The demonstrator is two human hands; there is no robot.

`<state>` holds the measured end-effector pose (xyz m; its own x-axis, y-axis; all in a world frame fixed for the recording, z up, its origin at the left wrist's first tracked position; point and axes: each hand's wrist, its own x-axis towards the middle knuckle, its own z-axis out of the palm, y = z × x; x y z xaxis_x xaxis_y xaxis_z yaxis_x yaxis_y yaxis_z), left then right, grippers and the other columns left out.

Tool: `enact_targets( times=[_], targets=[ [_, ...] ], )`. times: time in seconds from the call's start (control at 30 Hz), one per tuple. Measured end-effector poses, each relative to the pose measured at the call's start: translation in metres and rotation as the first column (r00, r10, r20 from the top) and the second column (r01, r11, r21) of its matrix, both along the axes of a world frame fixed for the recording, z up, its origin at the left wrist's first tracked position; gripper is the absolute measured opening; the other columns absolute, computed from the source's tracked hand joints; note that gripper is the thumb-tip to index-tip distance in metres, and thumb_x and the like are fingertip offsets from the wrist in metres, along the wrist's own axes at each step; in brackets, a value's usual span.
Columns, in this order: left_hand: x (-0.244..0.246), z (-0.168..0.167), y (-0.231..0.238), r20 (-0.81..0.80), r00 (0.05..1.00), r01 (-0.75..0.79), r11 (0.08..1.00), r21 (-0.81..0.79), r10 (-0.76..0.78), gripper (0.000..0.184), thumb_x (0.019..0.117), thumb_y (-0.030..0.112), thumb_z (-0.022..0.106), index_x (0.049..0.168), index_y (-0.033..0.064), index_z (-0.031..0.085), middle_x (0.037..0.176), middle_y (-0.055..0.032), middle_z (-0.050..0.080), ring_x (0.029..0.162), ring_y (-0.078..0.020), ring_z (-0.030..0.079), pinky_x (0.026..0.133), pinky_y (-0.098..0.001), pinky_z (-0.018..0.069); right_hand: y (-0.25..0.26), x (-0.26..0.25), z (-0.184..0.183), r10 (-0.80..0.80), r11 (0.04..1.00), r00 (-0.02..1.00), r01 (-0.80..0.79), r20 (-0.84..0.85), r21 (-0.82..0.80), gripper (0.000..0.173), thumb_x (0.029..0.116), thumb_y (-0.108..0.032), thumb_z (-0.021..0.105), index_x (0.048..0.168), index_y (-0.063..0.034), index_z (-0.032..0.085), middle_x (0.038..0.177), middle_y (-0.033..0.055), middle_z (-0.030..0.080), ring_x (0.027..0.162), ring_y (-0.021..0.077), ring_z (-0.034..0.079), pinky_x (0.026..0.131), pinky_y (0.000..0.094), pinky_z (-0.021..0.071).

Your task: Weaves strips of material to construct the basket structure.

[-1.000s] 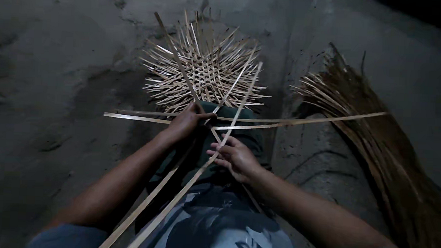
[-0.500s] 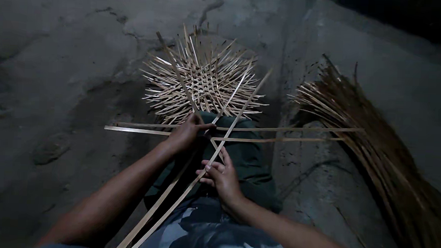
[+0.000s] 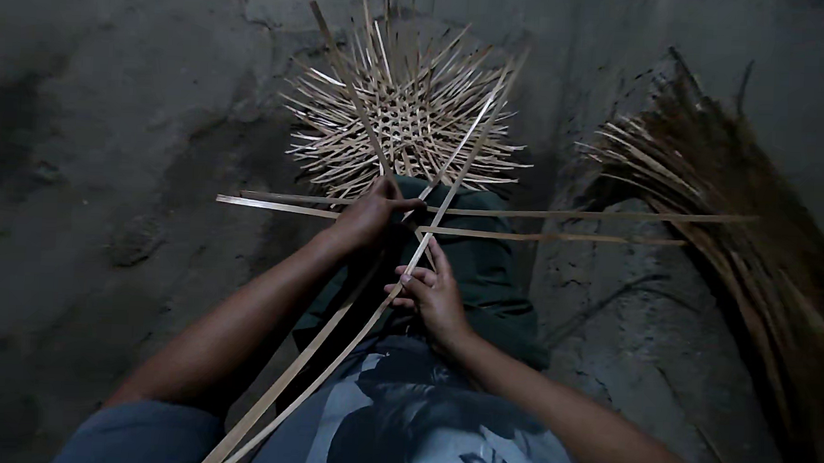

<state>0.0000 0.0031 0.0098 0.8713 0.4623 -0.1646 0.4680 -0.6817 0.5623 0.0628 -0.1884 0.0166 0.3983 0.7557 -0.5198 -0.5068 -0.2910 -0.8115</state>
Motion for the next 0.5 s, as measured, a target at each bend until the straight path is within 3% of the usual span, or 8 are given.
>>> enact_targets(
  times=[0.3, 0.5],
  targets=[
    [0.002, -0.003, 0.002, 0.024, 1.0, 0.018, 0.999, 0.031, -0.019, 0.049, 0.0941, 0.022, 0.073, 0.138, 0.0427, 0.062, 0.134, -0.0179, 0.052, 0.105, -0.0307, 0.064, 0.08, -0.0506, 0.0585, 0.011, -0.001, -0.003, -0.012, 1.0, 1.0, 0.012, 0.007, -0.026, 0.082, 0.0994, 0.005, 0.059, 0.164, -0.0179, 0.012, 0.111, 0.0208, 0.069, 0.085, 0.0295, 0.076, 0.072, 0.0403, 0.0665],
    [0.001, 0.005, -0.007, 0.001, 1.0, -0.013, 0.996, 0.09, 0.013, 0.049, 0.0961, 0.016, 0.069, 0.138, 0.0413, 0.063, 0.135, -0.016, 0.053, 0.099, -0.0314, 0.067, 0.074, -0.0525, 0.0592, 0.007, 0.001, -0.003, -0.014, 1.0, 1.0, 0.014, -0.028, -0.02, 0.084, 0.0995, 0.003, 0.06, 0.164, -0.0217, 0.013, 0.117, 0.0197, 0.068, 0.087, 0.0285, 0.075, 0.073, 0.0406, 0.066]
  ],
)
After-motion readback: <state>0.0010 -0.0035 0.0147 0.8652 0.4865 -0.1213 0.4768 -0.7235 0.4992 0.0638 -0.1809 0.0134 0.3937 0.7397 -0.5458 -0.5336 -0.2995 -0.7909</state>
